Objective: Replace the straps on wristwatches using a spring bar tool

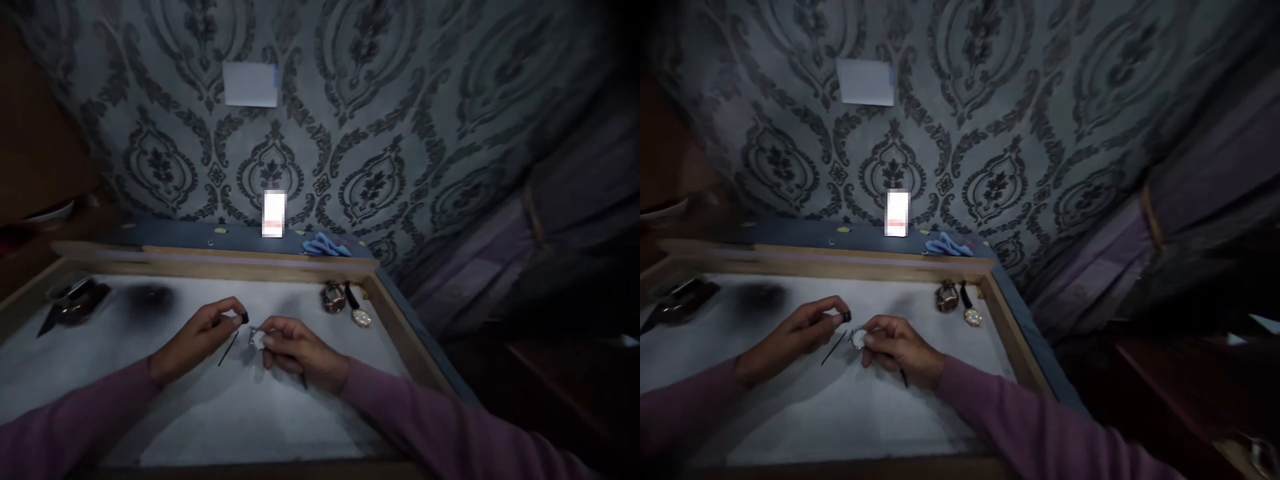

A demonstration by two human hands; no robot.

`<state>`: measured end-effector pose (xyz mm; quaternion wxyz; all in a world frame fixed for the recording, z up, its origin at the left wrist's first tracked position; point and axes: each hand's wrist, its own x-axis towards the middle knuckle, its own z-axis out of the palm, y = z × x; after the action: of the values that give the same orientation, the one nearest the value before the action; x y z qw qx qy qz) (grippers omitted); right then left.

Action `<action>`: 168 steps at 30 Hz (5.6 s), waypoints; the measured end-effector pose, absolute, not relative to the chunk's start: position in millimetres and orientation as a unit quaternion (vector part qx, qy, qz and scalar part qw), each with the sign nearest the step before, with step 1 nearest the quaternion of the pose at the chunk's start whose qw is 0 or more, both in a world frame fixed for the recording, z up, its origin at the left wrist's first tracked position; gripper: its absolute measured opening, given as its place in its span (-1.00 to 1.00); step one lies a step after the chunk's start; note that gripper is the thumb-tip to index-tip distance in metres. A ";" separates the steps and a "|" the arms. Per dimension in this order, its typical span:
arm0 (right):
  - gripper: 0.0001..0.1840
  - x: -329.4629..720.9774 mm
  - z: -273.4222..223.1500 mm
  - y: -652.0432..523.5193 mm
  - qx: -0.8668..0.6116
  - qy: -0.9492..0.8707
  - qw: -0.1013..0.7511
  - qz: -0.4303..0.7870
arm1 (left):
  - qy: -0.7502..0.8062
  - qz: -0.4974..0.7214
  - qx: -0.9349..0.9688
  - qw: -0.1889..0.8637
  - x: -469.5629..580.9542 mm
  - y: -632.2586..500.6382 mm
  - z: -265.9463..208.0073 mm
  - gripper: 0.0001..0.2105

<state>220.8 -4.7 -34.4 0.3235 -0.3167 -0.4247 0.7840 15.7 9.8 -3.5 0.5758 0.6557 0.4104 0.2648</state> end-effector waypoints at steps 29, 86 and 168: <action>-0.58 217.0 -34.6 -5.6 -0.358 -0.472 0.334 0.733 | 0.335 0.208 0.665 0.634 4.5 19.1 -4.8 -0.64; -0.63 215.1 -45.7 -13.4 -0.356 -0.606 0.350 0.619 | 0.315 0.140 0.758 0.553 2.5 23.4 -3.3 -0.76; -0.71 220.1 -27.7 -11.5 -0.279 -0.392 0.245 0.842 | 0.189 0.225 0.956 0.010 12.9 -7.1 -9.5 -0.79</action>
<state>220.1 -11.5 -27.7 0.2454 -0.2791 -0.3919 0.8416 12.9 -7.1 -9.5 0.0097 0.9559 0.1888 0.2248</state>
